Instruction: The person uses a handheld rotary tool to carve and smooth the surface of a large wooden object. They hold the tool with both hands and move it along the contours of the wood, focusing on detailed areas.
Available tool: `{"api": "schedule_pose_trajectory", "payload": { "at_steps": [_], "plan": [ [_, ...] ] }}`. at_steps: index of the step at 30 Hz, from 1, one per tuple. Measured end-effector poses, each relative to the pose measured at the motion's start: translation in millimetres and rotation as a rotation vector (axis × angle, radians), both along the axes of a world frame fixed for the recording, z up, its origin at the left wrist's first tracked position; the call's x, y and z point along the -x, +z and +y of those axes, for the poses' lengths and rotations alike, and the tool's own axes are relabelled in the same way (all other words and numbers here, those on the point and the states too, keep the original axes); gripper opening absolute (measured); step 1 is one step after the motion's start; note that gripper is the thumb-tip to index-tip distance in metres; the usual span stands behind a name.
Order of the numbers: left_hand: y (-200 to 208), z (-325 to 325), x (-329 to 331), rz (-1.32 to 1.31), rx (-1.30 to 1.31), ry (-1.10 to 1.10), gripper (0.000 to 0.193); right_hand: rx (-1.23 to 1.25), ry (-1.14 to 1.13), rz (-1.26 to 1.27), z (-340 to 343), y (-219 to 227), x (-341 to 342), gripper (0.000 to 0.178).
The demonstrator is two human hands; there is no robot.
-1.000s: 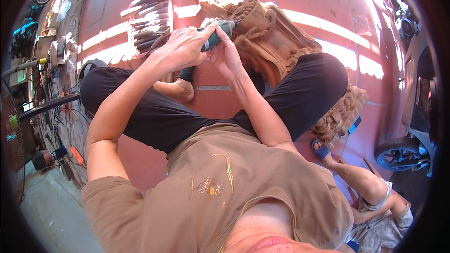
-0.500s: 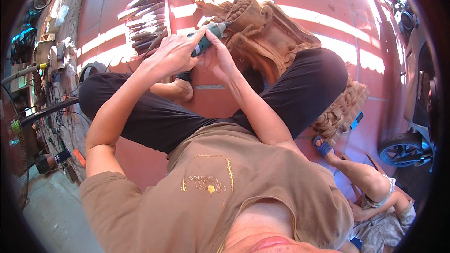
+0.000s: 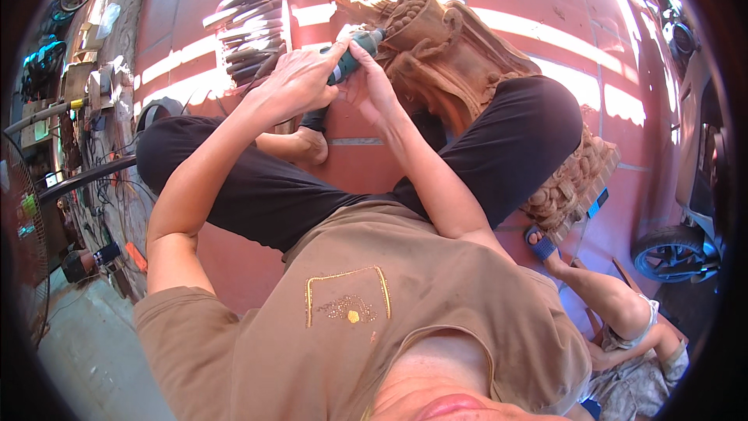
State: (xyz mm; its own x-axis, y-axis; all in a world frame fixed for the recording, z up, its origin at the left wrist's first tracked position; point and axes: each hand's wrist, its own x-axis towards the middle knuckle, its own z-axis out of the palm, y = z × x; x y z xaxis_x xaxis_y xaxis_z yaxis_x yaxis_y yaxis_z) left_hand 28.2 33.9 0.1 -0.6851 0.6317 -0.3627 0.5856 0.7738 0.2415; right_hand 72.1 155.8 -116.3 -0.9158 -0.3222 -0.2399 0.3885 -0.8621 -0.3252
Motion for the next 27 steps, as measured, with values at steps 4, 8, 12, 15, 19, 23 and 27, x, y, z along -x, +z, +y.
{"api": "schedule_pose_trajectory", "payload": {
  "at_steps": [4,8,12,15,19,23,27],
  "plan": [
    [0.2,2.9,3.0,-0.001,-0.033,-0.036,0.079,0.029,-0.046,-0.046,0.9,3.6,0.7,0.031],
    [2.6,5.5,0.8,0.01,-0.012,-0.058,0.078,0.046,-0.039,-0.044,2.3,9.9,-4.4,0.03],
    [8.6,6.1,-2.4,-0.004,-0.001,-0.068,0.077,0.061,-0.015,-0.002,4.5,14.4,-7.0,0.031],
    [7.4,5.8,-4.5,0.004,0.009,-0.082,0.077,0.041,-0.037,-0.053,1.8,9.3,-11.0,0.032],
    [10.5,5.5,-6.1,0.011,0.033,-0.057,0.079,0.027,-0.032,-0.033,2.1,11.3,-10.8,0.035],
    [5.0,0.1,-4.7,0.031,-0.023,-0.061,0.08,-0.021,-0.055,-0.04,-0.2,11.9,-9.7,0.037],
    [-2.4,-4.9,-4.2,0.042,-0.03,-0.066,0.08,-0.053,-0.054,-0.038,-1.1,10.7,-8.8,0.038]
  ]
}}
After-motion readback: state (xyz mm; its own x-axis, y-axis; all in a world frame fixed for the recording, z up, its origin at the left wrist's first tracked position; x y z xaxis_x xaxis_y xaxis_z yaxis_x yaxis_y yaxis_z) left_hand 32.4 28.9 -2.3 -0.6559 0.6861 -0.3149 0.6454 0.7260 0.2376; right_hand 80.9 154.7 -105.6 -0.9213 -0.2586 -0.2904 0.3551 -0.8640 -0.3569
